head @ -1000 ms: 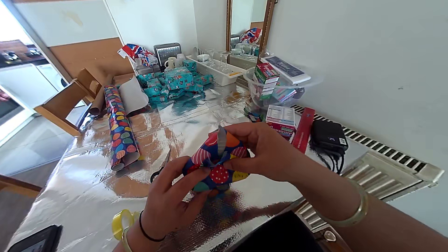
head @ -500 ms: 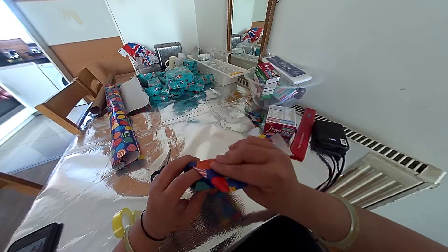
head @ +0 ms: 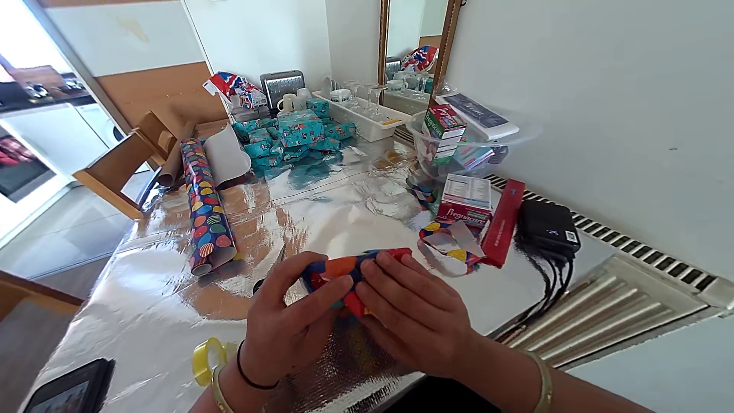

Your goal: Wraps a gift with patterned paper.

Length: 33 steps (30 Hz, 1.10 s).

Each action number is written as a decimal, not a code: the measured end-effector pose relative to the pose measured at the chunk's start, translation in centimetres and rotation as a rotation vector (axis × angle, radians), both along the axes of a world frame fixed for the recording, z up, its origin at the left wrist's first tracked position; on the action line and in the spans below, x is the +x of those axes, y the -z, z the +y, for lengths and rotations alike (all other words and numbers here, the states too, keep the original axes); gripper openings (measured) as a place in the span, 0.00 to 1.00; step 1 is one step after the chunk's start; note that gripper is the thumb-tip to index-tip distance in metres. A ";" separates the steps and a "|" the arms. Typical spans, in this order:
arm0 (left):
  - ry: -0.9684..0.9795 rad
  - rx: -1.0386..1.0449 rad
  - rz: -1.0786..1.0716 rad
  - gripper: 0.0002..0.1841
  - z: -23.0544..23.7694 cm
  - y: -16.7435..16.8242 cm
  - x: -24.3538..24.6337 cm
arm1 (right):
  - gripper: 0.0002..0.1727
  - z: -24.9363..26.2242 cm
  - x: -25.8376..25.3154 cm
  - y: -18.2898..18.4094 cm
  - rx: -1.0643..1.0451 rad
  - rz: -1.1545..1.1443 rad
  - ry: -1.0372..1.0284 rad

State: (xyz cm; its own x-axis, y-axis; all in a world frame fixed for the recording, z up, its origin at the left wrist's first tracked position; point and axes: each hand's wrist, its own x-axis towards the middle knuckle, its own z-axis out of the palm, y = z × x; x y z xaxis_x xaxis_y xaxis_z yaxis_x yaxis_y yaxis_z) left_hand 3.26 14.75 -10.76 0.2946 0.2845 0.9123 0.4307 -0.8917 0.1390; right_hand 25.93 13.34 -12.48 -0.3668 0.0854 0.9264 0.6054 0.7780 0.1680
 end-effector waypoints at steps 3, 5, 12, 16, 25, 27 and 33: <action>0.014 0.025 -0.022 0.16 -0.1 -0.1 0.0 | 0.14 1.3 0.9 0.1 0.093 -0.040 -0.081; 0.038 0.025 -0.066 0.15 -0.1 -0.3 0.1 | 0.13 1.7 1.3 -0.9 0.138 -0.063 -0.123; 0.139 -0.033 -0.214 0.20 -0.6 -1.4 -0.2 | 0.13 2.7 1.3 -4.5 0.180 -0.126 -0.193; 0.190 -0.101 -0.319 0.23 -0.9 -2.2 -0.3 | 0.19 3.6 0.8 -7.7 0.024 -0.181 -0.330; 0.270 -0.188 -0.403 0.23 -0.8 -3.0 -0.9 | 0.10 3.9 -0.5 -11.6 -0.118 -0.197 -0.456; 0.323 -0.272 -0.420 0.23 -0.5 -3.1 -1.2 | 0.09 4.1 -0.7 -11.7 -0.157 -0.183 -0.447; 0.553 -0.769 -0.433 0.23 -0.4 -3.6 -2.6 | 0.11 6.8 0.1 -11.3 -0.680 -0.046 -0.570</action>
State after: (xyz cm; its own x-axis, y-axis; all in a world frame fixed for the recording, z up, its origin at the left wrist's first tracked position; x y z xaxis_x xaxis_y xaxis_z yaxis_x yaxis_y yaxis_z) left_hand 0.69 14.37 -7.14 0.2515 0.7588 0.6008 -0.2338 -0.5548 0.7985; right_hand 26.03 20.12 -1.17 -0.5572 0.4050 0.7249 0.0999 0.8994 -0.4256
